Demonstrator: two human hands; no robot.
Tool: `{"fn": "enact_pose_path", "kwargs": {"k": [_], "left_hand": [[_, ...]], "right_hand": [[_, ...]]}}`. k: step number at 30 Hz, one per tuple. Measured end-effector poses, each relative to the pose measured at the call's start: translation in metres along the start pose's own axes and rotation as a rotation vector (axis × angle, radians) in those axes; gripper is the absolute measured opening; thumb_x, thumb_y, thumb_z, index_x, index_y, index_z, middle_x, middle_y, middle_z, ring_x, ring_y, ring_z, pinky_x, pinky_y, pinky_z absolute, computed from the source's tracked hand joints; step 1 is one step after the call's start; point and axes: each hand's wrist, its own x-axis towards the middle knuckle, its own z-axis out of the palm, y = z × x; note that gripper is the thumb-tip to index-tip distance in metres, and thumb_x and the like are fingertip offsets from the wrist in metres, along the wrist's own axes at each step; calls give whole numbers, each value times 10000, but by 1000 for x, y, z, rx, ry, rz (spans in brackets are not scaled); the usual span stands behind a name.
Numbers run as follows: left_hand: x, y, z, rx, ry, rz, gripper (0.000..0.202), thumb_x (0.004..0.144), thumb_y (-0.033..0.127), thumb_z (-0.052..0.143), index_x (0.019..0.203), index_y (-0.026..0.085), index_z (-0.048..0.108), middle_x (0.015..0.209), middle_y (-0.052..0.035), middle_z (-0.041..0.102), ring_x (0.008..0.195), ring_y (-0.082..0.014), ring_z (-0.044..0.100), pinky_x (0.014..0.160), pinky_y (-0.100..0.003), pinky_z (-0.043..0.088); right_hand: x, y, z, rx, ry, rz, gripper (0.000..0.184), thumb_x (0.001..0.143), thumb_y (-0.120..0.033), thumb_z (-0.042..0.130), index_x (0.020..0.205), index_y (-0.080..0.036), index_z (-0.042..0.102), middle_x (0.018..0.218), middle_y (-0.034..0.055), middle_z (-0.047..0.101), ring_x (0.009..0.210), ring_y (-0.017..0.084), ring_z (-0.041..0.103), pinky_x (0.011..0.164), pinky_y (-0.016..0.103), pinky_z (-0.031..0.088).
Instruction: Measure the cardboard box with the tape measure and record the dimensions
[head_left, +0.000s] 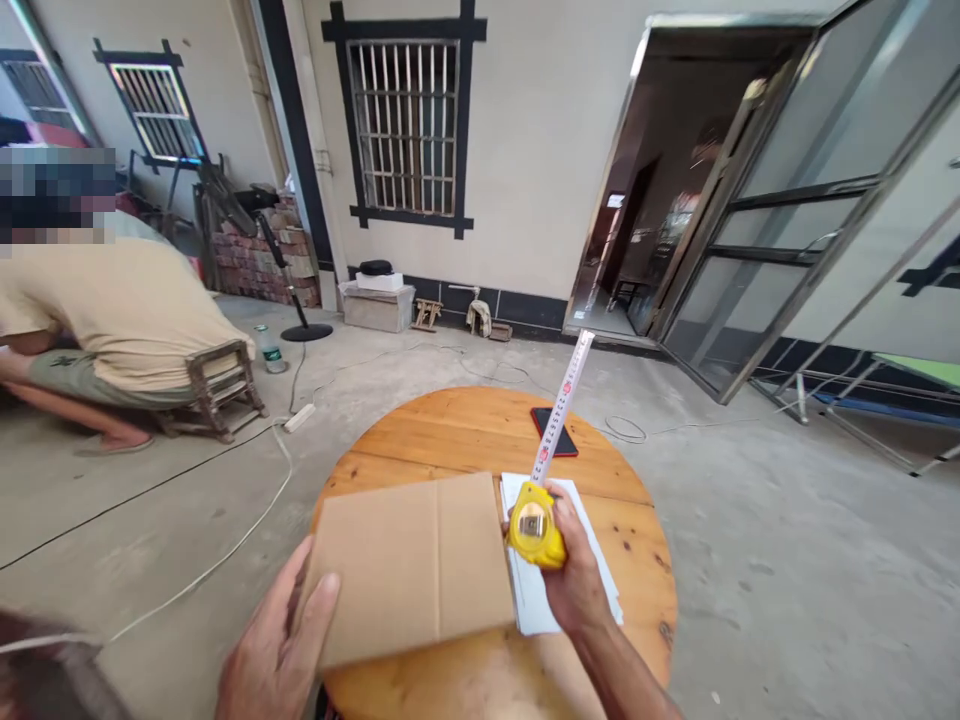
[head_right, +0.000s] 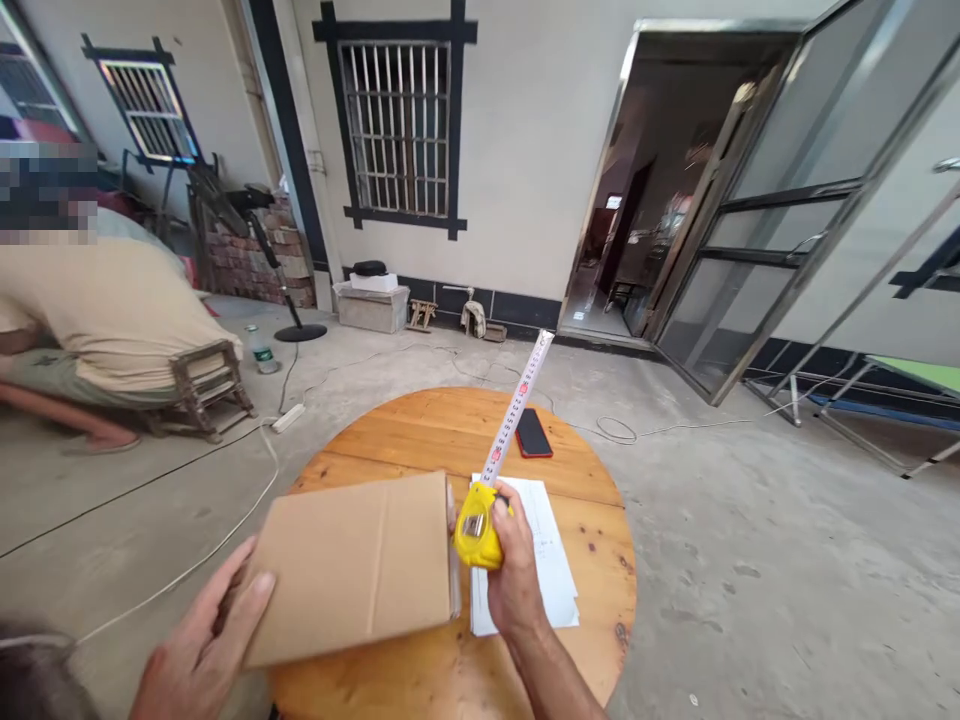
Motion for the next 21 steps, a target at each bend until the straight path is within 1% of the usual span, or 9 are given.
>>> {"fn": "enact_pose_path", "kwargs": {"k": [3,5,8,10,12,14,16,19,21], "left_hand": [[-2,9,4,-104,-70,8,696,837,623,468,1381,190,491,1404,-105,555,1319,-299,493,1125,-461,371],[-5,7,11,-142,-92,-15,711,846,602,484,1404,162,459,1443,-125,512,1343,-297,465,1136,-455,356],[-15,3,18,-193,-95,-50,749,853,574,511,1468,173,362,1489,-133,452,1362,-295,440,1120,-457,375],[-21,3,20,-227,-90,-75,794,832,577,543,1493,201,316,1494,-129,444,1336,-300,473,1085,-451,418],[-24,5,20,-242,-82,-131,858,784,602,587,1499,222,304,1426,-130,519,1244,-309,562,1012,-442,488],[-23,7,21,-232,-70,-198,915,730,637,616,1496,235,316,1280,-121,631,1117,-317,644,923,-440,544],[-20,9,23,-201,-48,-240,936,701,670,616,1488,247,337,1138,-104,692,1019,-327,682,855,-456,569],[-18,11,25,-108,-30,-243,882,718,691,591,1467,273,386,1047,-92,710,986,-354,685,843,-517,560],[-19,15,26,-39,-25,-245,841,735,694,578,1451,283,417,1007,-90,713,1003,-379,675,858,-563,541]], "right_hand": [[19,4,-1,-37,21,47,419,752,-454,765,1041,-214,579,814,-11,679,684,167,662,622,284,527],[29,10,-4,-57,29,93,401,736,-440,782,1003,-207,593,805,-20,671,673,151,650,620,271,530],[33,14,-8,-68,13,125,361,753,-413,774,995,-211,598,815,-27,668,663,139,640,637,270,529],[33,16,-9,-65,-1,118,367,762,-422,764,1006,-215,586,806,-29,666,644,143,637,622,272,519],[32,17,-7,-59,-14,103,381,769,-441,753,1012,-206,578,778,-32,654,622,143,628,599,266,503],[33,17,-5,-64,-27,81,382,784,-456,737,1011,-193,579,754,-34,642,611,136,612,586,252,483],[34,12,-6,-93,-35,53,384,800,-469,721,1017,-183,583,751,-30,636,621,133,605,593,244,473],[23,-5,-9,-129,-24,34,391,821,-494,694,1038,-190,577,790,-17,646,651,143,618,623,259,483],[5,-20,-10,-118,-27,67,389,836,-502,672,1054,-197,568,799,-11,647,665,154,632,652,282,496]]}}
